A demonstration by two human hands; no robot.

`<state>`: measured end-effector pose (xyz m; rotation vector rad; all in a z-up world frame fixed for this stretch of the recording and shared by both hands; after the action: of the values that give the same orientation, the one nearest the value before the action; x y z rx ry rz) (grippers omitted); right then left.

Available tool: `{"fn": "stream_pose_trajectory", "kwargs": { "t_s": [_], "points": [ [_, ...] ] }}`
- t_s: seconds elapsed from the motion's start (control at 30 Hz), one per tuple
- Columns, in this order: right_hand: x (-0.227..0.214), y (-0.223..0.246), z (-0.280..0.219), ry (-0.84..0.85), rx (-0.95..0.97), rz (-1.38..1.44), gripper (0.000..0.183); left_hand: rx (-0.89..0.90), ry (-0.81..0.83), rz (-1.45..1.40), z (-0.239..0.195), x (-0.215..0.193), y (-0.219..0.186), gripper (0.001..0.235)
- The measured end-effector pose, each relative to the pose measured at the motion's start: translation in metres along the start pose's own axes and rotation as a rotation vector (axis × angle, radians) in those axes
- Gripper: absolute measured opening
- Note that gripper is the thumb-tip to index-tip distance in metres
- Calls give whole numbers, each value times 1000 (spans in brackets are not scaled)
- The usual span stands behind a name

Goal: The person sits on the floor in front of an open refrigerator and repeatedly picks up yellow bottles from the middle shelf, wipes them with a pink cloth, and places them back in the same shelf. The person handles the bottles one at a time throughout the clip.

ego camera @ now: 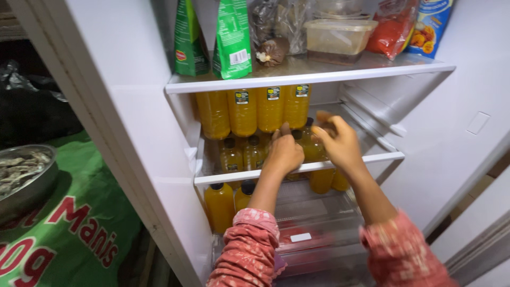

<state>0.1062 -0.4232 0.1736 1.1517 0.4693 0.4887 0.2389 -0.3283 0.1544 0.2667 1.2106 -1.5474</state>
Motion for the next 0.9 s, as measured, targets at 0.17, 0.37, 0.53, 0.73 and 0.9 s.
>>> {"fn": "stream_pose_trajectory", "kwargs": {
  "t_s": [0.17, 0.37, 0.53, 0.73, 0.9],
  "points": [
    [-43, -41, -110, 26, 131, -32, 19, 86, -148, -62, -10, -17, -12, 73],
    [-39, -110, -73, -4, 134, -679, 34, 241, -331, 10, -31, -43, -39, 56],
    [-37, -99, 1, -218, -196, -803, 68, 379, -499, 83, -47, -56, -61, 43],
    [-20, -152, 46, -63, 219, -1023, 51, 402, -524, 76, -51, -60, -65, 37],
    [-25, -109, -33, -323, -300, -777, 36, 558, -567, -58, -69, -64, -75, 33]
  ]
}}
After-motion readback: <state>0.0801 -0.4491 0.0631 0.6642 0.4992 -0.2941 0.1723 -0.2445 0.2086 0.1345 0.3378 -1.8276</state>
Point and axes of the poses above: each hand's wrist, its own z-axis towards the middle knuckle, its own x-axis out of the palm, y = z × x, the point moved 10 cm from there along z, towards the middle knuckle, and after that the axes turned 12 degrees about x, right-handed, at the moved point
